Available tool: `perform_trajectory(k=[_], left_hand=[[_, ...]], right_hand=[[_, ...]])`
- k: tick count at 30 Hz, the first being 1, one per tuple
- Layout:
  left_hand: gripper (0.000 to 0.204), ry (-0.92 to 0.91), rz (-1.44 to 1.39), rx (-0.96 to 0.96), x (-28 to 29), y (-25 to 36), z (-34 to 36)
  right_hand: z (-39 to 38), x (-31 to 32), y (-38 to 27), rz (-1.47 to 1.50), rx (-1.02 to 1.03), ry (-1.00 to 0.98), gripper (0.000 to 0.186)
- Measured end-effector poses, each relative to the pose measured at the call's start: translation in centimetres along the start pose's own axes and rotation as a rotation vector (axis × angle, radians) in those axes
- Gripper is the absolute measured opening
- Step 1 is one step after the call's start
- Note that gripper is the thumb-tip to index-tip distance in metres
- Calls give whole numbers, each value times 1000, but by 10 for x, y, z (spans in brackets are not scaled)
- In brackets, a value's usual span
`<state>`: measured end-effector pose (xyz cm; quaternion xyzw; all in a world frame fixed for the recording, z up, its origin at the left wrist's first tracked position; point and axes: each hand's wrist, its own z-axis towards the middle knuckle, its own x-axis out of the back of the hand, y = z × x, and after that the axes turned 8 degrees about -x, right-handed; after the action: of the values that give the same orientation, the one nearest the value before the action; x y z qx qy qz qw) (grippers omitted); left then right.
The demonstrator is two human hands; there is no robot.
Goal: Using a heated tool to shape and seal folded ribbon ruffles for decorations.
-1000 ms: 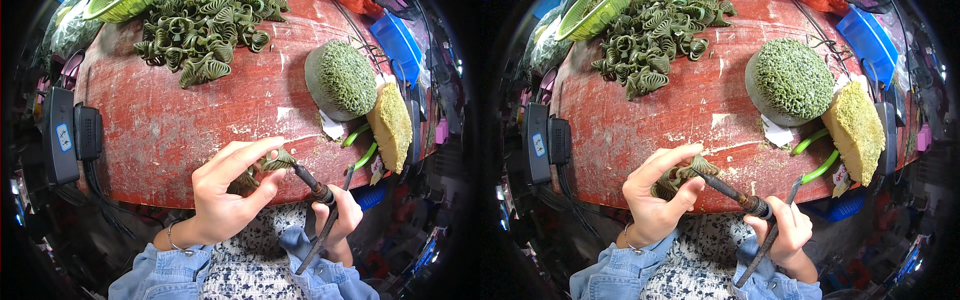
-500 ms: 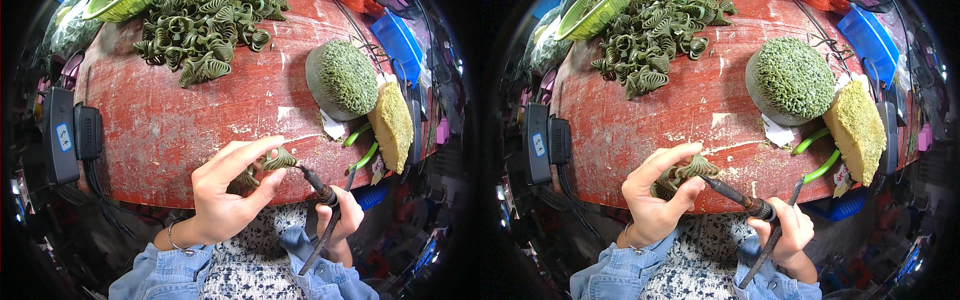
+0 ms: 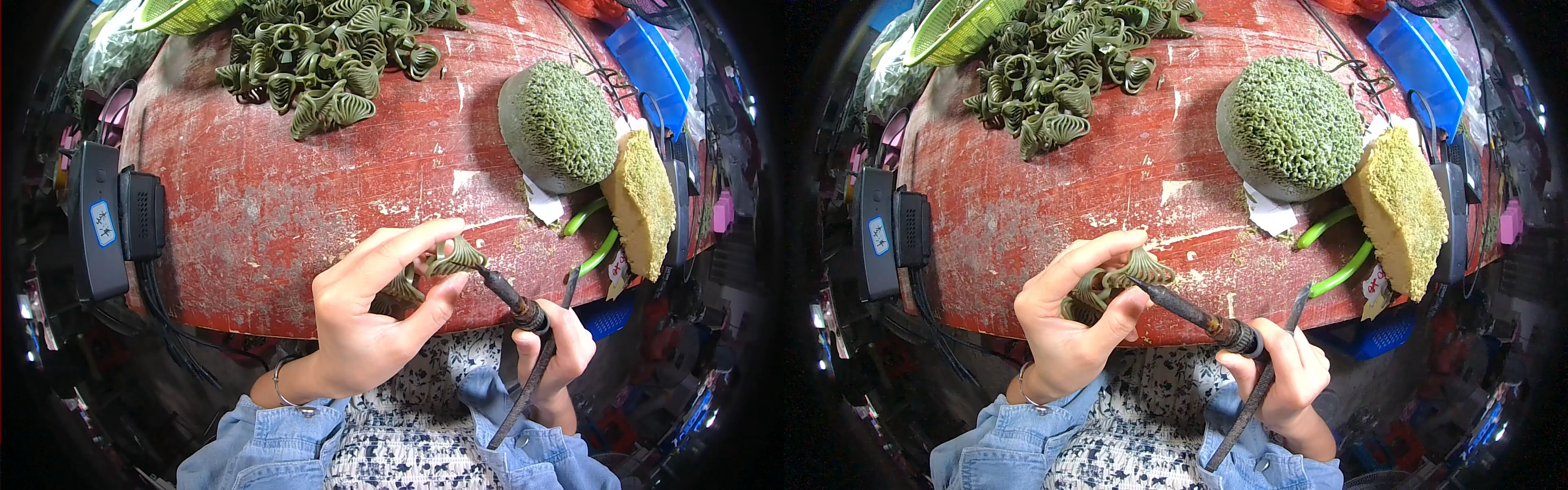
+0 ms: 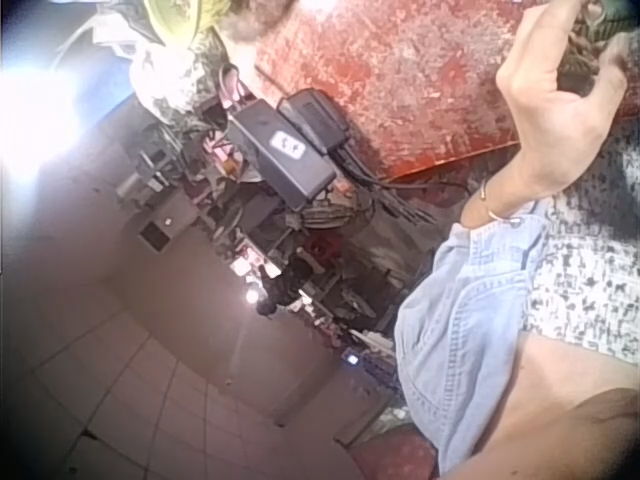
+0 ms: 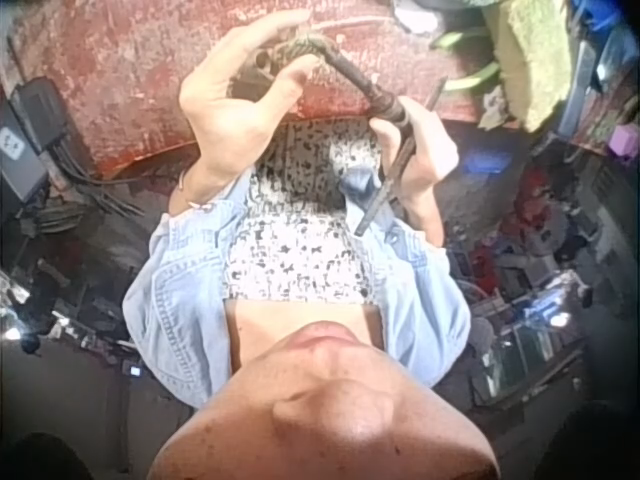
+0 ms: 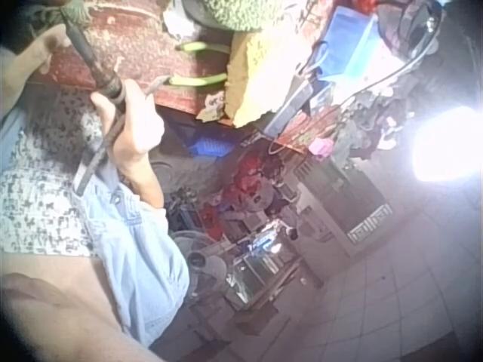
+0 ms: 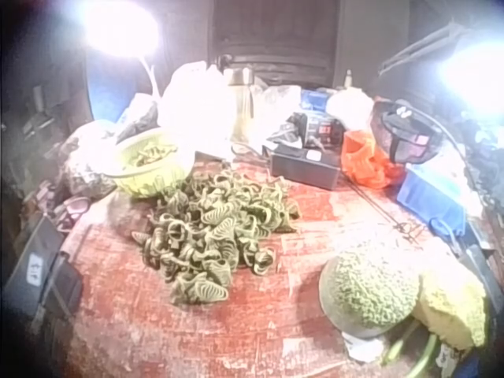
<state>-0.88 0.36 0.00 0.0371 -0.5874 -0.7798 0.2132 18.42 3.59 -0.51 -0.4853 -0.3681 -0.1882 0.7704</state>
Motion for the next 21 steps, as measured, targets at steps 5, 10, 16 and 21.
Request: perform_trajectory(k=[5, 10, 16, 21], left_hand=[[35, -47, -11, 15, 1, -2, -2], [34, -23, -108, 161, 0, 2, -3], [34, -23, -128, 177, 0, 4, -4], [35, -38, -98, 117, 0, 0, -4]], right_hand=[[-2, 1, -1, -17, -3, -3, 37], [-1, 0, -1, -12, -26, -6, 37], [-2, 1, -2, -42, -40, -14, 37], [-5, 0, 0, 19, -65, 9, 37]])
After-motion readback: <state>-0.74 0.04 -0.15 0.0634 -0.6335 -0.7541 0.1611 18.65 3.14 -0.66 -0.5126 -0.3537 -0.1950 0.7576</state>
